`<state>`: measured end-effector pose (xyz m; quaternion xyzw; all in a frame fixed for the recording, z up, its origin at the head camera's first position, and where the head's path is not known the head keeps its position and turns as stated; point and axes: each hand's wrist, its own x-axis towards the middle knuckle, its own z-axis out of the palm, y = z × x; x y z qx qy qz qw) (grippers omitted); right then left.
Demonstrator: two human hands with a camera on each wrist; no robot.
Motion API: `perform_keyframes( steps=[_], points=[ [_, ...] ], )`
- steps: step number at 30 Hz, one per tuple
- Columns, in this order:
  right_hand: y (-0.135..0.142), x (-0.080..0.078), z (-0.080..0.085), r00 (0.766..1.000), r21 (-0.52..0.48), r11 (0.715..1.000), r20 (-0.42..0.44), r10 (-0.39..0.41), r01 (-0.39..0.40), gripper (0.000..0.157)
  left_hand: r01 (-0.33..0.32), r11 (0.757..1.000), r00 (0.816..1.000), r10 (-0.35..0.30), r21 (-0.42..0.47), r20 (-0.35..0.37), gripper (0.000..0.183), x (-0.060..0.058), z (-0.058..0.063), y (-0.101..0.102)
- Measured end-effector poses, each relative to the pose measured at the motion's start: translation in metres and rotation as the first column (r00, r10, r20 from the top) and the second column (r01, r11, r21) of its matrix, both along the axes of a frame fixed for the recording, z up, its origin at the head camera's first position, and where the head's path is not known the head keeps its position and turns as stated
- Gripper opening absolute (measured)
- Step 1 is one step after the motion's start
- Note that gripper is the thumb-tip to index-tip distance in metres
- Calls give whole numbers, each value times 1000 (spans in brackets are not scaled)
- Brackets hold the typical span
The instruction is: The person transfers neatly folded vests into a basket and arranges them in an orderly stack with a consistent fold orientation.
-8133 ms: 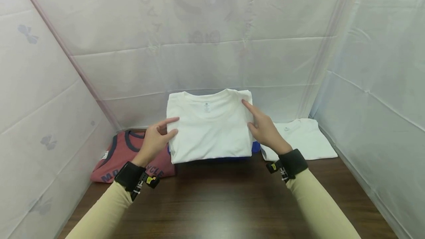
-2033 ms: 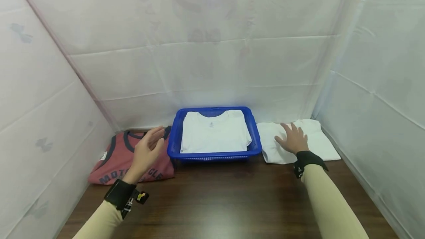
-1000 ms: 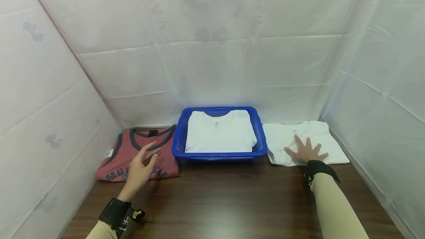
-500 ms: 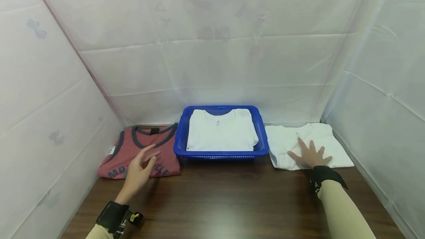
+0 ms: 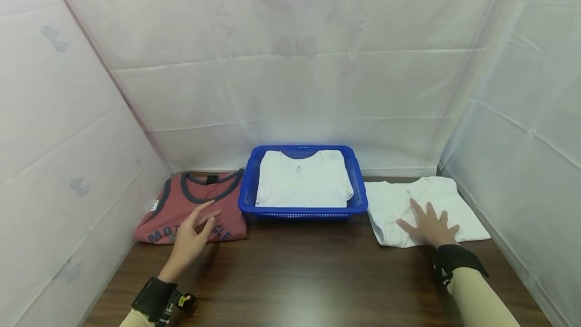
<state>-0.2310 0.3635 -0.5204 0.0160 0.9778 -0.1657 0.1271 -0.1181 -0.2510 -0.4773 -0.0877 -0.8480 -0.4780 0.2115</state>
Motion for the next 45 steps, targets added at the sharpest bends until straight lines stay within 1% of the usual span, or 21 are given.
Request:
perform_keyframes(
  steps=[4, 9, 14, 17, 22, 28, 31, 34, 40, 45],
  points=[
    [2, 12, 1, 1000, 16, 1000, -19, 20, -20, 110, 0, 1000, 1000, 0, 2, 5, 44, 1, -4, 0],
    [3, 28, 0, 997, 34, 998, -53, 50, -48, 106, 3, 1000, 999, -4, 11, 48, 43, 1, -5, 0],
    [2, 40, -1, 996, 48, 997, -56, 66, -64, 104, 4, 1000, 996, -6, 25, 87, 43, 3, -7, 0],
    [1, 48, -3, 995, 50, 996, -72, 74, -71, 103, -2, 999, 994, -2, 36, 110, 43, 4, -8, 1],
    [0, 59, -5, 991, 53, 995, -104, 85, -79, 102, -8, 999, 992, 2, 50, 130, 43, 4, -9, 1],
    [-6, 73, -2, 986, 71, 993, -132, 98, -90, 99, -17, 999, 990, 10, 49, 138, 42, 5, -9, 2],
    [-12, 81, -1, 985, 83, 992, -137, 109, -99, 98, -22, 998, 987, 13, 56, 158, 43, 6, -9, 3],
    [-17, 87, 0, 982, 92, 990, -146, 121, -108, 97, -17, 997, 984, 4, 73, 177, 45, 6, -9, 3],
    [-30, 100, 2, 972, 124, 985, -186, 144, -123, 96, -13, 997, 984, 0, 71, 179, 46, 7, -10, 6],
    [-37, 118, -3, 968, 135, 985, -212, 136, -109, 93, 5, 999, 986, -13, 48, 166, 46, 7, -12, 11]
  ],
)
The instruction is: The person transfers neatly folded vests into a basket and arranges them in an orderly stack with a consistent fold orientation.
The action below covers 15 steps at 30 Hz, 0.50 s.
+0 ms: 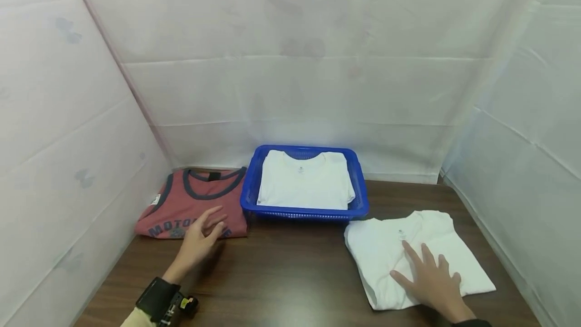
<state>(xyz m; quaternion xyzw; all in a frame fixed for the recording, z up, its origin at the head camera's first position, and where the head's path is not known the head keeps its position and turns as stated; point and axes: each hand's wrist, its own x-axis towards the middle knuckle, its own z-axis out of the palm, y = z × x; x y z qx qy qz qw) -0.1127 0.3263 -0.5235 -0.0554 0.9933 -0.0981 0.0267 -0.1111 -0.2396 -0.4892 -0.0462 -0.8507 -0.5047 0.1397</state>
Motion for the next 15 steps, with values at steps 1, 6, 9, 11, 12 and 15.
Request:
perform_keyframes(
  steps=[1, 6, 9, 11, 12, 15],
  points=[
    [-1, 3, -1, 1000, -2, 1000, -3, -2, 2, 93, 2, 1000, 1000, -2, -4, 2, 46, 0, 0, 1],
    [-9, 12, -2, 1000, -4, 1000, -10, -4, 4, 91, 9, 1000, 1000, -9, 6, 11, 45, 0, 1, 2],
    [-13, 13, -1, 1000, -2, 1000, 5, -10, 10, 92, 14, 1000, 1000, -14, 7, 2, 45, 2, 1, 1],
    [-15, 14, 0, 1000, 4, 1000, 24, -16, 16, 94, 10, 1000, 1000, -10, 0, -1, 45, 3, 2, 2],
    [-16, 15, 0, 999, 8, 1000, 34, -17, 17, 94, 8, 1000, 1000, -8, 0, -4, 45, 4, 2, 3],
    [-19, 17, 1, 998, 23, 1000, 62, -21, 19, 96, -2, 1000, 1000, 2, 4, 1, 45, 6, 6, 6]
  ],
)
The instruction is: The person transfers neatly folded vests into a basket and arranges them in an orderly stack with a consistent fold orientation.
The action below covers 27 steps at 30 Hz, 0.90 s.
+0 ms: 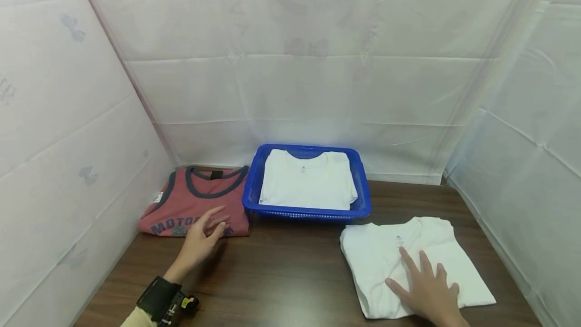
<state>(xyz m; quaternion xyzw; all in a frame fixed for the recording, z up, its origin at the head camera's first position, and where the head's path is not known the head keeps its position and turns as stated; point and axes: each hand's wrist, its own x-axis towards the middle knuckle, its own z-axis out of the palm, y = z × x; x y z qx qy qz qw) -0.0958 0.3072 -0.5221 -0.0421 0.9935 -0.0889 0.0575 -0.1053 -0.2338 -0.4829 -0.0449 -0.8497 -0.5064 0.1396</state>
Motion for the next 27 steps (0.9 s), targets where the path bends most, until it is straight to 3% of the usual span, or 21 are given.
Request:
perform_keyframes(
  steps=[4, 11, 17, 22, 27],
  points=[
    [-3, 3, 2, 1000, 3, 1000, 15, -2, 2, 98, -2, 1000, 1000, 2, -2, -5, 45, 2, 3, 1],
    [-8, 8, 2, 999, 7, 1000, 37, -14, 14, 103, 32, 999, 999, -33, -20, -25, 45, 0, -5, -7],
    [-7, 13, 9, 998, 1, 1000, 63, -6, 6, 105, 34, 999, 999, -35, -28, -35, 45, 0, -5, -6],
    [6, -1, 31, 999, -70, 997, 40, 26, -23, 102, 29, 999, 999, -29, -13, -27, 44, 1, -5, -5],
    [33, -28, 41, 998, -147, 989, -56, 7, -16, 79, 33, 999, 999, -33, -4, -42, 43, 2, -7, -6]
  ],
)
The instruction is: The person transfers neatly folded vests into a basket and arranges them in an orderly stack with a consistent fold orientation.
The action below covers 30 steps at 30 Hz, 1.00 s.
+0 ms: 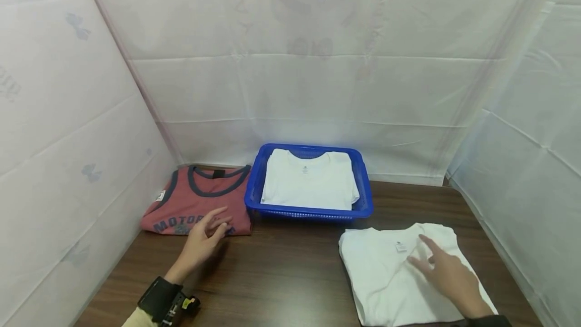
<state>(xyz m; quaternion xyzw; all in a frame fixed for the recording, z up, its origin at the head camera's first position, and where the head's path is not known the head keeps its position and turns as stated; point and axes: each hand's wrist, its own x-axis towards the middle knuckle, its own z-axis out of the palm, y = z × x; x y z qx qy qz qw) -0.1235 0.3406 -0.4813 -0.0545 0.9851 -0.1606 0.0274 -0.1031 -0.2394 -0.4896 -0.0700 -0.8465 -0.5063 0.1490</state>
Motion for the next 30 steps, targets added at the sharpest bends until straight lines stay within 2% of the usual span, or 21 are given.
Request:
perform_keyframes(
  steps=[3, 5, 9, 13, 16, 24, 30],
  points=[
    [20, -16, -3, 997, -2, 999, -63, -43, 43, 71, 7, 1000, 1000, -7, 1, -17, 43, 0, -1, 1],
    [32, -28, -8, 995, -5, 997, -63, -77, 77, 75, 7, 1000, 1000, -7, 0, -15, 42, 0, -2, 1],
    [50, -47, -14, 989, 5, 992, 85, -124, 124, 96, 6, 1000, 1000, -6, 5, 17, 43, 0, -2, 0],
    [57, -60, -19, 969, 72, 993, 225, -103, 89, 109, 4, 1000, 999, -4, 7, 39, 43, 0, 0, 1],
    [57, -64, -21, 963, 95, 994, 255, -82, 60, 109, 4, 1000, 999, -5, 10, 48, 43, 1, 1, 2],
    [53, -66, -19, 965, 57, 993, 238, -110, 99, 112, 19, 999, 999, -20, 35, 43, 41, 2, 1, 5],
    [52, -64, -20, 962, 62, 994, 251, -103, 90, 113, -9, 1000, 997, 8, 13, 79, 41, 0, 2, 8]
  ],
)
